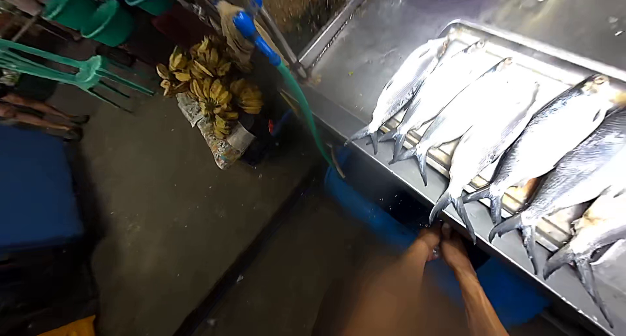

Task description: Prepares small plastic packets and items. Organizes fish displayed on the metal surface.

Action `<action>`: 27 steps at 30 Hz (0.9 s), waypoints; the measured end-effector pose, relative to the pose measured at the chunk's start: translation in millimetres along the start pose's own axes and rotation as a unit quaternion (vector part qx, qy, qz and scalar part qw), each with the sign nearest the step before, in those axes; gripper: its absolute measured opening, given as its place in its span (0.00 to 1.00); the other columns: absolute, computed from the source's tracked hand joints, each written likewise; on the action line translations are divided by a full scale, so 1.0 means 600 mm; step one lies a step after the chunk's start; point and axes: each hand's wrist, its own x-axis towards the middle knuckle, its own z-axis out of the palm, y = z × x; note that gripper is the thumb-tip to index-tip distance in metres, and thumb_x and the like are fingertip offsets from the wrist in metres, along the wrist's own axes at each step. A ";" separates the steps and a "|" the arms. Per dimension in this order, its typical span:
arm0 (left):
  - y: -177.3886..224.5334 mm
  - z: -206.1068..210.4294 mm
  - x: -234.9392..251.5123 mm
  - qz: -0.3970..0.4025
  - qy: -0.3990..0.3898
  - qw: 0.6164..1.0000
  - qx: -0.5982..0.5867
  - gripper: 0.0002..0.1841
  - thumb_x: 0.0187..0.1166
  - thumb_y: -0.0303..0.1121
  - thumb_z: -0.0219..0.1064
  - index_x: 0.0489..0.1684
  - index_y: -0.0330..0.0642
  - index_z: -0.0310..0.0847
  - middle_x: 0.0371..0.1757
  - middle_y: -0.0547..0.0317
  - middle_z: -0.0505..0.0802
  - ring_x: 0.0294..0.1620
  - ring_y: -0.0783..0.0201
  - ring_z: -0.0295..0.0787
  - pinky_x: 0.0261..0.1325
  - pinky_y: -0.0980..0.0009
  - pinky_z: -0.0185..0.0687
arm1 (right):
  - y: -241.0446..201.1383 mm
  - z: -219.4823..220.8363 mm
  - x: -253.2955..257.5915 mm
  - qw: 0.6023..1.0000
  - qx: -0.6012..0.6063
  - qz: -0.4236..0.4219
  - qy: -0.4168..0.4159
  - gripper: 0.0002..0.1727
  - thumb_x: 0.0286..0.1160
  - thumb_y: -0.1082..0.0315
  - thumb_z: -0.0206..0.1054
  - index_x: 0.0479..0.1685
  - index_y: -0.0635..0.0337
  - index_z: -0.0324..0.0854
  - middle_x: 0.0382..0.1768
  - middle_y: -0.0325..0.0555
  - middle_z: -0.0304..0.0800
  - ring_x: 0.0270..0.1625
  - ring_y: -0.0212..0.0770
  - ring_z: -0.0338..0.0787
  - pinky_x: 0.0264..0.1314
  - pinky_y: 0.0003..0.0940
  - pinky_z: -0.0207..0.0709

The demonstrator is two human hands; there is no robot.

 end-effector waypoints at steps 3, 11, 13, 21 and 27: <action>-0.006 -0.008 -0.029 0.032 0.043 0.998 0.018 0.22 0.89 0.45 0.58 0.63 0.33 0.79 0.48 0.41 0.88 0.43 0.51 0.85 0.47 0.51 0.83 | -0.010 -0.013 -0.064 0.995 0.076 0.072 -0.002 0.40 0.92 0.37 0.36 0.87 0.60 0.63 0.49 0.65 0.90 0.41 0.59 0.91 0.46 0.60 0.85; -0.041 -0.136 -0.056 0.133 0.051 0.990 0.016 0.22 0.87 0.25 0.56 0.79 0.36 0.63 0.50 0.40 0.92 0.35 0.54 0.92 0.35 0.60 0.87 | 0.059 -0.242 -0.301 0.974 0.157 -0.117 -0.113 0.29 0.89 0.52 0.54 0.84 0.55 0.71 0.57 0.48 0.93 0.49 0.46 0.94 0.49 0.47 0.89; -0.050 -0.173 -0.076 0.147 0.065 0.987 0.010 0.20 0.84 0.21 0.55 0.75 0.35 0.71 0.40 0.46 0.89 0.27 0.58 0.86 0.29 0.62 0.85 | 0.058 -0.331 -0.338 0.974 0.167 -0.137 0.067 0.26 0.89 0.56 0.54 0.79 0.58 0.75 0.52 0.49 0.95 0.45 0.45 0.95 0.45 0.45 0.91; -0.049 -0.189 -0.214 0.179 -0.003 0.983 0.035 0.16 0.91 0.39 0.56 0.41 0.36 0.81 0.21 0.60 0.82 0.13 0.67 0.75 0.19 0.70 0.81 | 0.200 -0.502 -0.169 0.906 -0.108 0.043 0.407 0.45 0.70 0.47 0.75 0.88 0.53 0.65 0.81 0.72 0.68 0.82 0.78 0.65 0.74 0.79 0.63; -0.049 -0.152 -0.264 0.274 -0.102 0.940 0.175 0.08 0.82 0.35 0.67 0.39 0.39 0.84 0.19 0.65 0.81 0.13 0.72 0.72 0.19 0.74 0.73 | 0.185 -0.489 -0.184 0.912 -0.044 -0.063 0.404 0.31 0.82 0.53 0.67 0.76 0.66 0.75 0.70 0.73 0.81 0.75 0.71 0.80 0.78 0.71 0.66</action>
